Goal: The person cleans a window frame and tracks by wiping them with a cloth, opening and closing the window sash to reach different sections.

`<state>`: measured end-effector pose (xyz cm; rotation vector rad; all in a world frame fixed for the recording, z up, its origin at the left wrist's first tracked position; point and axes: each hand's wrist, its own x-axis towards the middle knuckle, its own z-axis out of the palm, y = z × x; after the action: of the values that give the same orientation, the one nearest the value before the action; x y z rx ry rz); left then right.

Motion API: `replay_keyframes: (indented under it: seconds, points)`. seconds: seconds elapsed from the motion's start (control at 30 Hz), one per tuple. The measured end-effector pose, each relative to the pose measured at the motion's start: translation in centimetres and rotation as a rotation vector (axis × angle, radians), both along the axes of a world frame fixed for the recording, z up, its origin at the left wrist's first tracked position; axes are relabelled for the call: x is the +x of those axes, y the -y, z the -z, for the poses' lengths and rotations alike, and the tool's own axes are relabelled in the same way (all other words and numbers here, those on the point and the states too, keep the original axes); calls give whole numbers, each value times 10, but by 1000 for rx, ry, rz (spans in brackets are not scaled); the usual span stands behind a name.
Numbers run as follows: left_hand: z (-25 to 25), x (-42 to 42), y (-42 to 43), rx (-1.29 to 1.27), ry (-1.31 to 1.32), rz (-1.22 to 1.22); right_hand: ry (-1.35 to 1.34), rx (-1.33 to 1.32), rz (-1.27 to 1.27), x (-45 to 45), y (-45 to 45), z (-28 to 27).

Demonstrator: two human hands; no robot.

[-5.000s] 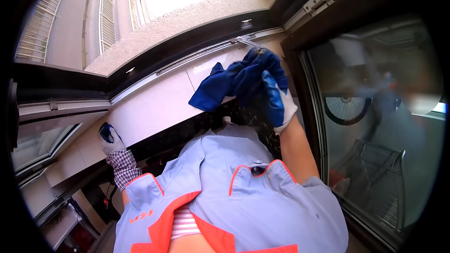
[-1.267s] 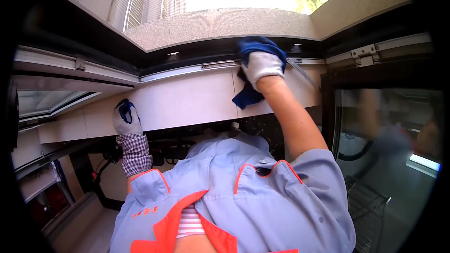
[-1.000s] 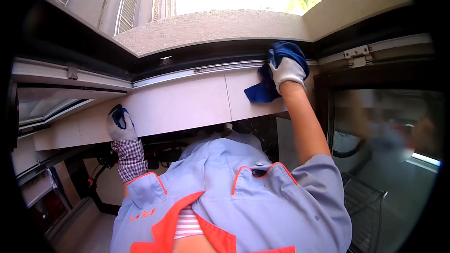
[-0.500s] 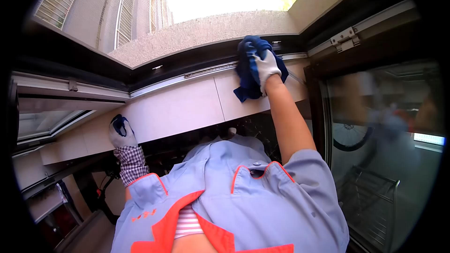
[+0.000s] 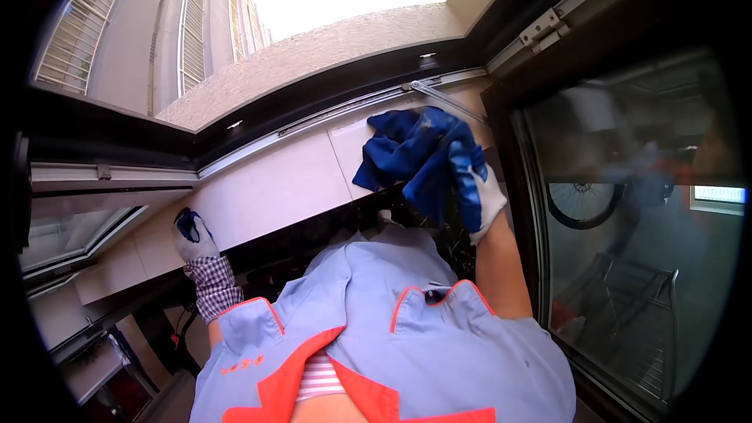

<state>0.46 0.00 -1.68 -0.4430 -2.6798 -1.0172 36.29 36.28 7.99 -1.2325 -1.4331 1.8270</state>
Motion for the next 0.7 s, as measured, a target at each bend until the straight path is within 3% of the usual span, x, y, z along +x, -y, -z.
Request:
replay_keyframes:
  seconds: [0.07, 0.17, 0.2, 0.27, 0.3, 0.4, 0.43, 0.53, 0.7]
  points:
    - [0, 1, 2, -46, -24, 8, 376, 127, -78, 20, 4, -5]
    - [2, -1, 4, -79, -44, 16, 672, 346, -129, 47, -4, -21]
    - [2, -1, 5, -76, -40, 16, 468, 395, -79, 73, -14, 16]
    - [16, -7, 10, -41, 59, -23, -6, 353, 147, 30, 6, -48]
    - [18, -7, 10, 72, 105, -45, -82, 383, 273, 23, 10, -49]
    - [1, 4, -12, 236, 90, 53, 236, 306, 83, 75, -6, 29]
    - [-8, 10, -24, 255, 47, 116, 73, 357, 125, 57, 3, 18]
    - [-27, 25, -47, 225, -65, 302, -62, 280, 320, 22, 3, -10]
    - [-11, 21, -64, 131, 48, 312, 578, 371, 143, -14, -64, 43]
